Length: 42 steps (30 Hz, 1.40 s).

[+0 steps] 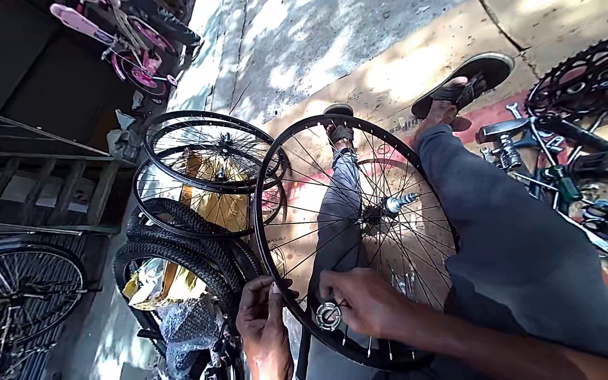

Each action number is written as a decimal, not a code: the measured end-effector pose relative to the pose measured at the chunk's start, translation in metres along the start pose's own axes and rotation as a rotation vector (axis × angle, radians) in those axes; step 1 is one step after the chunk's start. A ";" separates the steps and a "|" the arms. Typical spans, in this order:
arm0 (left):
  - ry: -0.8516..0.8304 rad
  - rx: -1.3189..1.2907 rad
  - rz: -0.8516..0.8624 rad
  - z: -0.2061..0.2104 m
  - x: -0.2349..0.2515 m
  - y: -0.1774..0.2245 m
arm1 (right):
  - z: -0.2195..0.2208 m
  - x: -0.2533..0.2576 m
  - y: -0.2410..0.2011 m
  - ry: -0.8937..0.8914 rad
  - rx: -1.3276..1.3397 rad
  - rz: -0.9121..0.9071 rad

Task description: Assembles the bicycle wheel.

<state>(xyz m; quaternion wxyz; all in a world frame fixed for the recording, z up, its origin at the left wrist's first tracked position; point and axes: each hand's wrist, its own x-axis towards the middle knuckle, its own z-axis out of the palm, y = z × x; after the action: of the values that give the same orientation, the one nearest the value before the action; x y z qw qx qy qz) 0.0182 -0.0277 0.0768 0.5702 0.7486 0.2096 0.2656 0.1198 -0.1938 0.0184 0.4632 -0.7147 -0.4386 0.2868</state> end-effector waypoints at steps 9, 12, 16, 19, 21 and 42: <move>0.034 0.007 -0.033 0.006 0.000 0.005 | -0.003 -0.001 0.004 -0.001 0.067 -0.026; -0.005 -0.017 -0.021 0.005 0.003 0.007 | -0.001 0.001 0.000 -0.034 -0.131 -0.102; -0.023 -0.015 -0.044 -0.002 -0.002 0.007 | -0.022 -0.005 0.013 -0.175 0.260 -0.162; 0.003 0.002 -0.019 0.003 -0.001 0.003 | 0.005 0.000 0.003 0.040 0.003 -0.051; -0.011 -0.012 -0.008 0.003 0.001 0.004 | 0.008 0.001 0.000 0.008 -0.163 -0.091; -0.011 -0.066 -0.023 0.005 0.000 0.003 | 0.014 0.003 0.007 0.130 -0.232 -0.205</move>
<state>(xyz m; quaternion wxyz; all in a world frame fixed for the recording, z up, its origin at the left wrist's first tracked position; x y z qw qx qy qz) 0.0216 -0.0326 0.0790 0.5989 0.7282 0.2061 0.2619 0.1118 -0.1863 0.0066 0.4318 -0.7318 -0.5087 0.1388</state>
